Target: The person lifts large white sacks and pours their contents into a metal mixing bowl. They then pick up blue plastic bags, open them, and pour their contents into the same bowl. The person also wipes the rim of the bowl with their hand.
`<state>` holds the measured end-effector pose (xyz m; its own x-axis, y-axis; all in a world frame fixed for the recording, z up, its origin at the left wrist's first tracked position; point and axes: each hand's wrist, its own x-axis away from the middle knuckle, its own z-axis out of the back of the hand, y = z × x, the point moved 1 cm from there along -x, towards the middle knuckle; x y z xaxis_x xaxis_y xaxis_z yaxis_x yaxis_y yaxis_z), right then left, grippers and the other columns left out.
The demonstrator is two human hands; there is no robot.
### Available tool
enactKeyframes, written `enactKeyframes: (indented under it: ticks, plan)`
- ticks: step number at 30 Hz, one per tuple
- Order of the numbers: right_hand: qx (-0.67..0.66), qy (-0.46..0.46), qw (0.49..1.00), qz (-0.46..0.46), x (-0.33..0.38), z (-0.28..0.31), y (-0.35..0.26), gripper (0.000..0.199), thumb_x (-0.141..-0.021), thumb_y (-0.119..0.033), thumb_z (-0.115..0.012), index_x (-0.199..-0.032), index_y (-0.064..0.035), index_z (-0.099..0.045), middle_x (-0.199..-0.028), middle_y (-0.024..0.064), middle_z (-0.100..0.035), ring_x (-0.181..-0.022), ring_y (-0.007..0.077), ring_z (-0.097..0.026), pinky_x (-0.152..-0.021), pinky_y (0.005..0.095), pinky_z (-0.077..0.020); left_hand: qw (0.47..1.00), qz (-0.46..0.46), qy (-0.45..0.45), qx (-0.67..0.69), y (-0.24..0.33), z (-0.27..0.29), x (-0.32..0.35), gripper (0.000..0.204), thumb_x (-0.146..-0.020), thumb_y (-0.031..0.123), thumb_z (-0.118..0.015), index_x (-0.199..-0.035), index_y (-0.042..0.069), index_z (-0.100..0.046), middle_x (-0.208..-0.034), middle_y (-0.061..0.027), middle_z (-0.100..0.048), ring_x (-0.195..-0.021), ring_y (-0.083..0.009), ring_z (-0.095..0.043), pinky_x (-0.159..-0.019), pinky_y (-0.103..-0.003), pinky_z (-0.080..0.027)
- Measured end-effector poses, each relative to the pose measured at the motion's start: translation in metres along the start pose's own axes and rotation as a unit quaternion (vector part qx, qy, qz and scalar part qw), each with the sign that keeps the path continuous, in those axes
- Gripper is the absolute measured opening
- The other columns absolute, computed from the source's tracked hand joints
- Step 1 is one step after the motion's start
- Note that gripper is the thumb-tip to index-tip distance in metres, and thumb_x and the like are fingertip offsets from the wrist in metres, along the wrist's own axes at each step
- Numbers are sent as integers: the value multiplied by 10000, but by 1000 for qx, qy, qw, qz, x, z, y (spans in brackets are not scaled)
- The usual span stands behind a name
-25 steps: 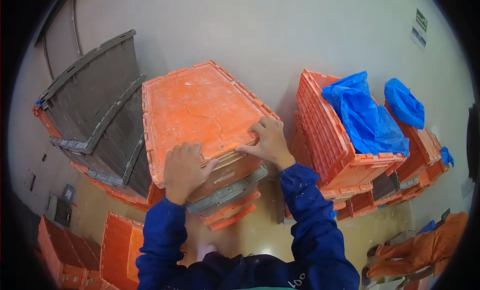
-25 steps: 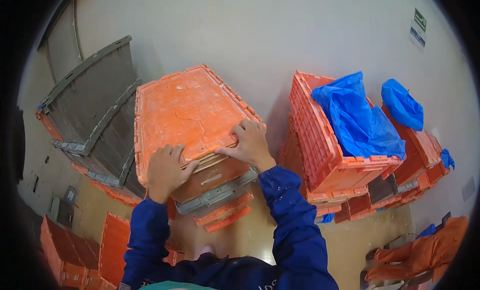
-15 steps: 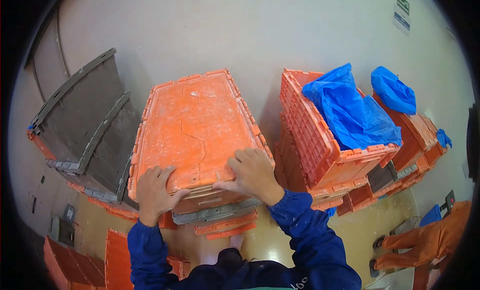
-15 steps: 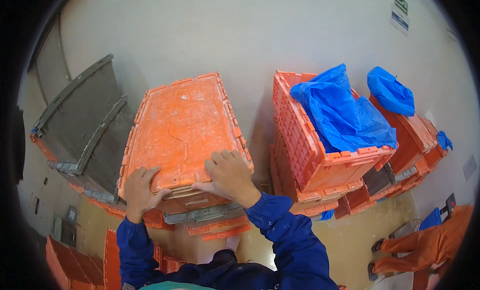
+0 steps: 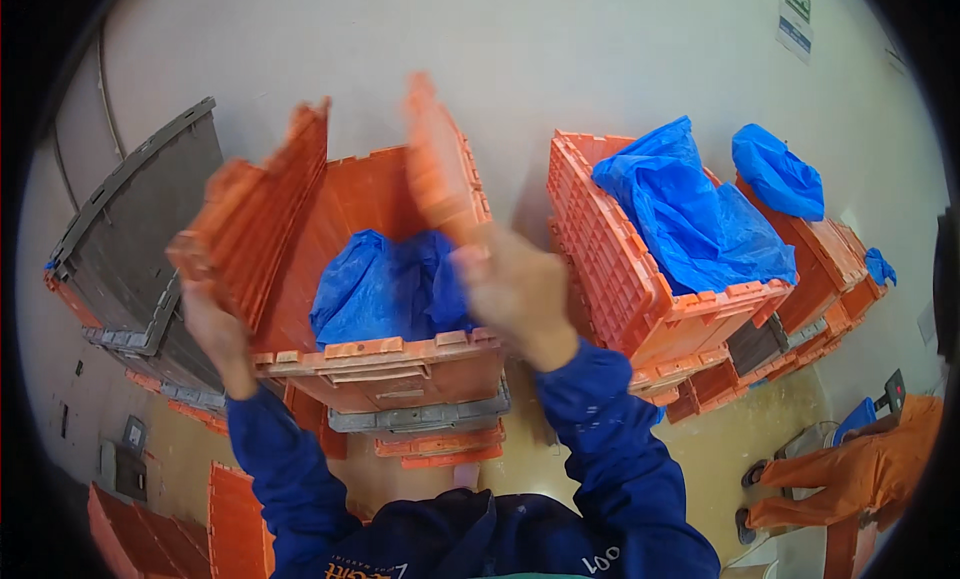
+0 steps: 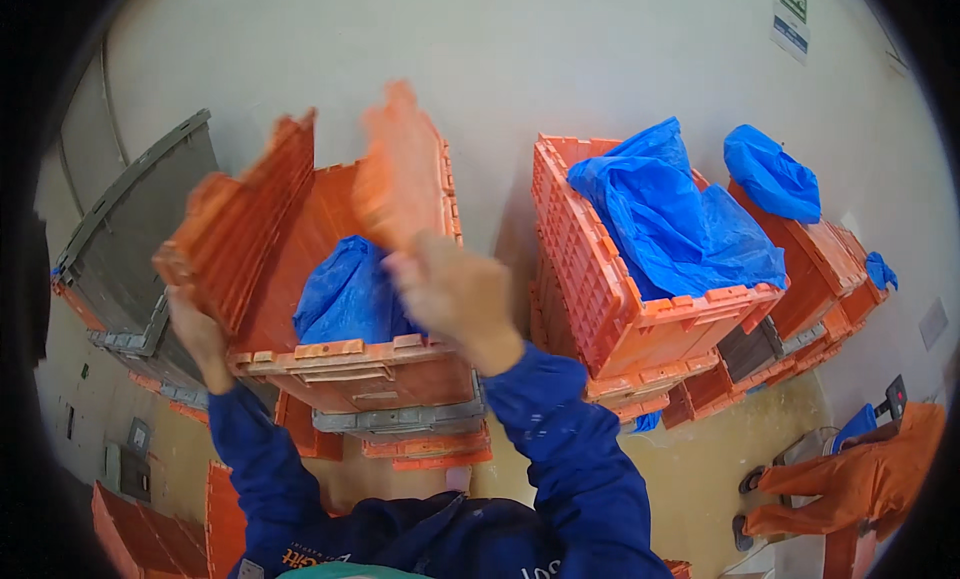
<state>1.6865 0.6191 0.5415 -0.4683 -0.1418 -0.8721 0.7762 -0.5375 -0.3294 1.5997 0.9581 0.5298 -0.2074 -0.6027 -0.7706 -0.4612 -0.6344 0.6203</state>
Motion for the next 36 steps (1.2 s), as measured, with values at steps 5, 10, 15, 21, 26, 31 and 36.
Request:
enactKeyframes:
  ticks: [5,10,15,21,26,31,36]
  plan:
    - [-249,88,937,-231,28,33,59,339,-999,-316,-383,-1119,-21,-496,-854,96,-596,-685,173,-621,-481,319,-459,957,84,272,-51,-48,48,-63,493,-975,341,-423,-1317,-14,-425,-1251,-199,-513,-1169,-288,-478,-971,-362,-382]
    - [-556,102,708,-423,95,28,68,379,-987,-345,-403,-1215,-46,-449,-1030,121,-612,-825,210,-658,-598,284,-541,853,-289,189,-392,-30,21,-63,451,-894,279,-567,-1249,6,-509,-1244,-204,-530,-1158,-330,-491,-977,-385,-377]
    - [-658,127,557,-491,134,20,70,295,-977,-319,-451,-1115,-61,-492,-969,109,-614,-853,243,-668,-602,299,-538,856,-249,-365,-270,-5,-108,-48,401,-856,260,-617,-1179,26,-575,-1177,-152,-595,-1121,-309,-538,-966,-383,-403]
    - [-645,103,576,-492,136,17,68,305,-963,-363,-494,-1112,-97,-496,-1029,85,-612,-876,216,-652,-629,294,-537,585,-90,-675,-441,-126,-191,-59,656,-831,520,-565,-1222,-5,-532,-1254,-221,-544,-1166,-364,-514,-969,-429,-413]
    - [-569,21,637,-519,210,17,76,264,-951,-318,-524,-1122,-118,-503,-1092,110,-622,-865,201,-641,-682,283,-515,458,27,-731,-506,-319,-149,-56,1044,-812,729,-438,-1438,-65,-178,-1429,-296,-321,-1340,-373,-333,-1094,-423,-292]
    - [-190,100,634,-743,449,24,108,159,-909,-191,-537,-950,-45,-586,-930,87,-658,-806,164,-631,-670,262,-498,519,413,-698,-270,-333,-193,50,1142,-790,753,-456,-1464,26,111,-1509,-226,-191,-1387,-339,-231,-1117,-480,-232]
    - [118,43,573,-810,727,49,31,199,-817,-197,-598,-801,1,-599,-689,106,-604,-608,225,-596,-582,352,-484,496,563,-661,9,-317,-241,122,1089,-792,737,-483,-1478,96,68,-1487,-174,-268,-1328,-344,-328,-1086,-499,-294]
